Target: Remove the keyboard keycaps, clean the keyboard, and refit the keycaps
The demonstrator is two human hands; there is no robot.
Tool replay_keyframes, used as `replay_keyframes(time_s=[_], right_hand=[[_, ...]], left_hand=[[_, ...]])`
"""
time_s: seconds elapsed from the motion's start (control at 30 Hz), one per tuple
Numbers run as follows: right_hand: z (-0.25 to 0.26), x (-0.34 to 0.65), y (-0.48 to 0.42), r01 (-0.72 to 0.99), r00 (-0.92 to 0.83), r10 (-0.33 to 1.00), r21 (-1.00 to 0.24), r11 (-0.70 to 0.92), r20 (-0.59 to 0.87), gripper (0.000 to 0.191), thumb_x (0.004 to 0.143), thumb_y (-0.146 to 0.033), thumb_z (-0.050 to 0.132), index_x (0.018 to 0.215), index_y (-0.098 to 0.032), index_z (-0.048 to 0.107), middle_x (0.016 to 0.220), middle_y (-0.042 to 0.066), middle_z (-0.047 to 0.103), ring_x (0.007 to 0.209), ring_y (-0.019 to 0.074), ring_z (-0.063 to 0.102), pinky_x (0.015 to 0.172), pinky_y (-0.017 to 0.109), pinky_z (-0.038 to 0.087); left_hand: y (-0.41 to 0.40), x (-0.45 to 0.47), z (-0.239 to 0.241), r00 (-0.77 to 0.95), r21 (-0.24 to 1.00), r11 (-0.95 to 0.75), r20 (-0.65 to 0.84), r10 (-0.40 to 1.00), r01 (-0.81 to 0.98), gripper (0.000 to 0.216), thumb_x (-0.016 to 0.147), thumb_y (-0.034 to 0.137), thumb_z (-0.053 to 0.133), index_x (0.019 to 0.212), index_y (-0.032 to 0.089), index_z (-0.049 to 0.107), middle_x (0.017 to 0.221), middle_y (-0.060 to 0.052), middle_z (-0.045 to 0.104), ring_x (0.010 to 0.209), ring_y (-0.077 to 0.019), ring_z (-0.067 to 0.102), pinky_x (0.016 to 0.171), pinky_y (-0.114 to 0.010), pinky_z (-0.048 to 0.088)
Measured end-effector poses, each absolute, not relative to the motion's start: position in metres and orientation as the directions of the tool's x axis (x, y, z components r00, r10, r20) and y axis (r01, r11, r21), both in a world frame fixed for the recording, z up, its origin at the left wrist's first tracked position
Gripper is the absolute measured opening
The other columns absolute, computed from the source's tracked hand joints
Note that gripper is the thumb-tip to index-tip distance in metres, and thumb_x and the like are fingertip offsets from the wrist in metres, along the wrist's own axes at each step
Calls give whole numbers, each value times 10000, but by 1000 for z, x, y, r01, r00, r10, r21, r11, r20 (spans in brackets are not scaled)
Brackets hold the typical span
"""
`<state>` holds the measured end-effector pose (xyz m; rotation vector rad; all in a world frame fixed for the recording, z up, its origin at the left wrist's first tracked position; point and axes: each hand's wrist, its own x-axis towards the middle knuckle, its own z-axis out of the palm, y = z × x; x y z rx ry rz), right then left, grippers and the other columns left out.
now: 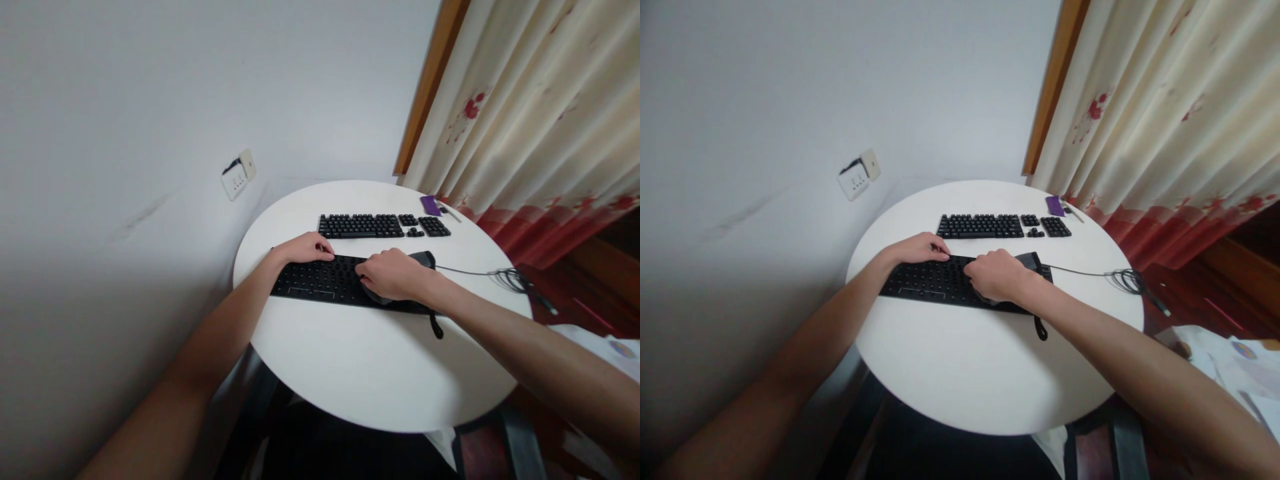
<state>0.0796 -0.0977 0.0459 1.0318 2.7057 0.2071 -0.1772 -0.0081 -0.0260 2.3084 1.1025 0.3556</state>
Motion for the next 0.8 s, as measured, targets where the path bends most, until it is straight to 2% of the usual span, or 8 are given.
replay_keyframes(time_s=[0.17,0.4,0.67,0.8], right_hand=[[43,74,-101,576,-745,591,147,804,-310,245,888,-239,484,945,-172,713,990,131,740,828,247,696,677,308,434],[44,58,-105,502,-753,546,217,837,-367,251,882,-117,487,969,-118,723,933,176,737,839,270,711,687,325,479],[50,45,-114,507,-709,566,254,824,-420,297,885,-63,461,1015,-89,726,1000,206,730,906,292,709,718,360,508],[63,51,-104,548,-595,588,258,795,-547,282,801,-98,568,1029,-71,730,1004,222,728,888,314,709,681,359,511]], left_hand=[[-10,-176,-24,627,588,-505,-5,779,632,281,809,370,658,985,181,768,900,-48,750,776,-160,634,700,-255,430],[-10,-177,-25,610,613,-477,-9,792,629,282,792,368,672,983,185,770,892,-53,746,763,-159,623,674,-254,419],[-8,-176,-28,616,613,-479,-15,788,628,315,794,390,663,987,164,768,846,-59,738,723,-154,599,661,-259,406],[-10,-174,-29,609,655,-445,-30,792,611,310,782,377,686,992,163,763,848,-58,738,707,-143,598,659,-255,412]])
